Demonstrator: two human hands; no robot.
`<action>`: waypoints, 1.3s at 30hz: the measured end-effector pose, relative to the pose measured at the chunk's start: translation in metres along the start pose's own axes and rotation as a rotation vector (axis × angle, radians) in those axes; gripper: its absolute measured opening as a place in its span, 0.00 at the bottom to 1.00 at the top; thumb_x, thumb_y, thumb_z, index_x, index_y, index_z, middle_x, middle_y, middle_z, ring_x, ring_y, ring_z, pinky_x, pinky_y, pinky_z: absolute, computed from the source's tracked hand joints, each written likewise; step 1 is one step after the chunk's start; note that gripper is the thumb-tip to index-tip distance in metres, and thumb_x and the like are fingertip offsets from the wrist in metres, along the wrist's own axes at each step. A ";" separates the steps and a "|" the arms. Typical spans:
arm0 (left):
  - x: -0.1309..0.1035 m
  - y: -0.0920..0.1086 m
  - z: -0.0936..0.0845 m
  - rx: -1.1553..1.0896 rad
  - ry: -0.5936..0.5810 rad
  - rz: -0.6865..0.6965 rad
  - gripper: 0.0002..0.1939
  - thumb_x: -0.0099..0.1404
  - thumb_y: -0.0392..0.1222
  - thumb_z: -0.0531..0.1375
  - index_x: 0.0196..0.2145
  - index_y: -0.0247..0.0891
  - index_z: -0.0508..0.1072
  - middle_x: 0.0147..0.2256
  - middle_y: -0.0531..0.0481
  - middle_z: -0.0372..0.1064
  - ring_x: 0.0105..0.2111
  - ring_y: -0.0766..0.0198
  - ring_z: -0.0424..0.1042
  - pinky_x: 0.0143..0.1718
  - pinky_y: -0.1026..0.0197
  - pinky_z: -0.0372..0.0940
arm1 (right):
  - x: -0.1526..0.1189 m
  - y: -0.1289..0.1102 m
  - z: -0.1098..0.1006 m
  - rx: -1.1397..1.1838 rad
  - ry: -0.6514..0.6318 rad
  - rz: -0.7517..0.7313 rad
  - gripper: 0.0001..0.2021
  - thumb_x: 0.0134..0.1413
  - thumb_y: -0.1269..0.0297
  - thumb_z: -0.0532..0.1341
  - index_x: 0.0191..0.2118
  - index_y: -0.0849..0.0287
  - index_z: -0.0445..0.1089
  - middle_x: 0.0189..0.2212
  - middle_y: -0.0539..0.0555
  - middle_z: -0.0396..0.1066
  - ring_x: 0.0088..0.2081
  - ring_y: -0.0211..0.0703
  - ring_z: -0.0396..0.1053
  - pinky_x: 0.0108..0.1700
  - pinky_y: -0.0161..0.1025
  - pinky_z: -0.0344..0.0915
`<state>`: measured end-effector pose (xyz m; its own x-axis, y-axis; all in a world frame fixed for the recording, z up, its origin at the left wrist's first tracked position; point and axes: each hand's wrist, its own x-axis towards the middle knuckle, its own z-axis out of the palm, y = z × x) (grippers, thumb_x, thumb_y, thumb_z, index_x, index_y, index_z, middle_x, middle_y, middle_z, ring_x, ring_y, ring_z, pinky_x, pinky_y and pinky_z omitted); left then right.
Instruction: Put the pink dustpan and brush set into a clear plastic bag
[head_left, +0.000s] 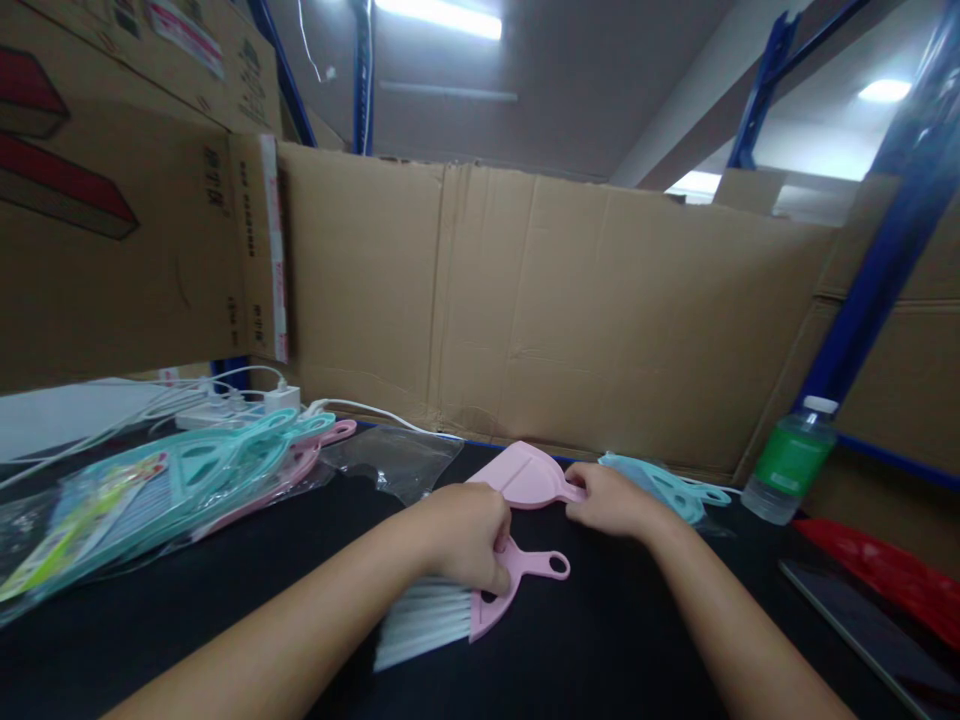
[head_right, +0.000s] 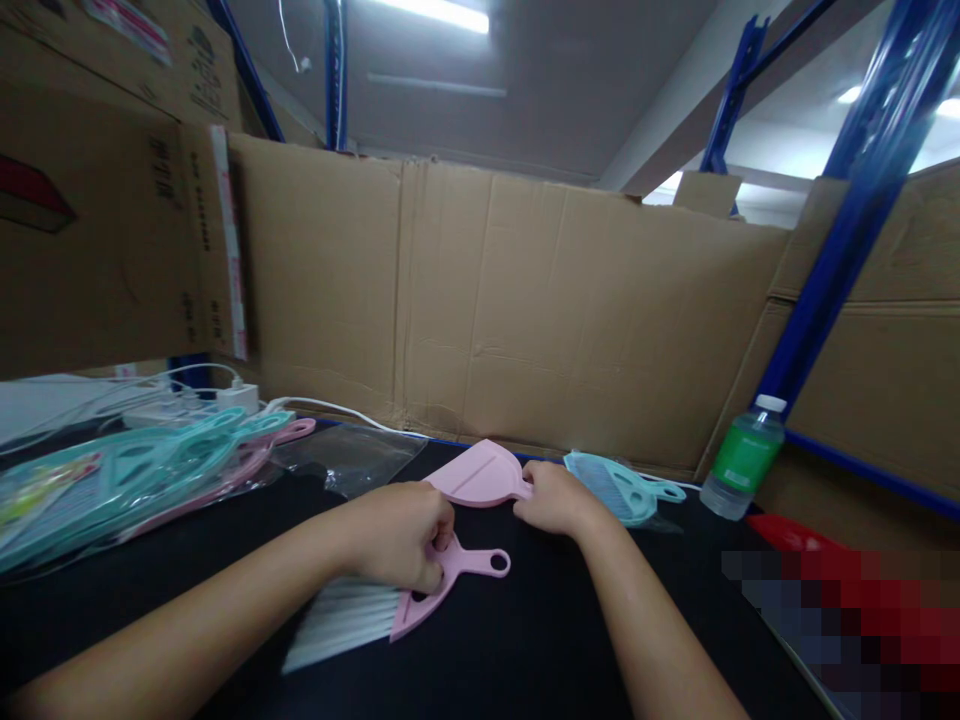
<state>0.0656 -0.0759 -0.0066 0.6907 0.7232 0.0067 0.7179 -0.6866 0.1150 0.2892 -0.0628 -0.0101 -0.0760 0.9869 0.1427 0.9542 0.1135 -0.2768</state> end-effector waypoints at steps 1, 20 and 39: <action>-0.001 0.001 -0.001 0.020 -0.008 0.002 0.17 0.41 0.51 0.63 0.30 0.43 0.77 0.26 0.50 0.74 0.23 0.60 0.67 0.20 0.62 0.52 | 0.000 0.001 0.001 -0.013 -0.038 0.009 0.16 0.39 0.69 0.61 0.40 0.62 0.72 0.37 0.58 0.75 0.36 0.45 0.70 0.35 0.35 0.60; -0.008 -0.023 -0.028 -0.081 0.312 0.011 0.11 0.47 0.45 0.58 0.29 0.38 0.71 0.23 0.53 0.67 0.22 0.66 0.62 0.21 0.64 0.49 | -0.010 -0.015 -0.007 0.348 -0.340 -0.211 0.22 0.37 0.72 0.65 0.44 0.58 0.74 0.36 0.49 0.74 0.34 0.39 0.67 0.35 0.33 0.60; 0.000 -0.016 -0.007 0.017 0.133 0.033 0.14 0.44 0.50 0.62 0.28 0.41 0.74 0.24 0.51 0.70 0.22 0.64 0.63 0.20 0.63 0.51 | -0.012 -0.024 -0.001 0.493 -0.529 -0.193 0.31 0.36 0.71 0.69 0.51 0.59 0.66 0.34 0.49 0.70 0.32 0.35 0.67 0.33 0.31 0.63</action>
<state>0.0535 -0.0648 -0.0017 0.6972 0.7027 0.1416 0.6970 -0.7107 0.0952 0.2676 -0.0770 -0.0047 -0.4767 0.8536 -0.2103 0.6793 0.2058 -0.7045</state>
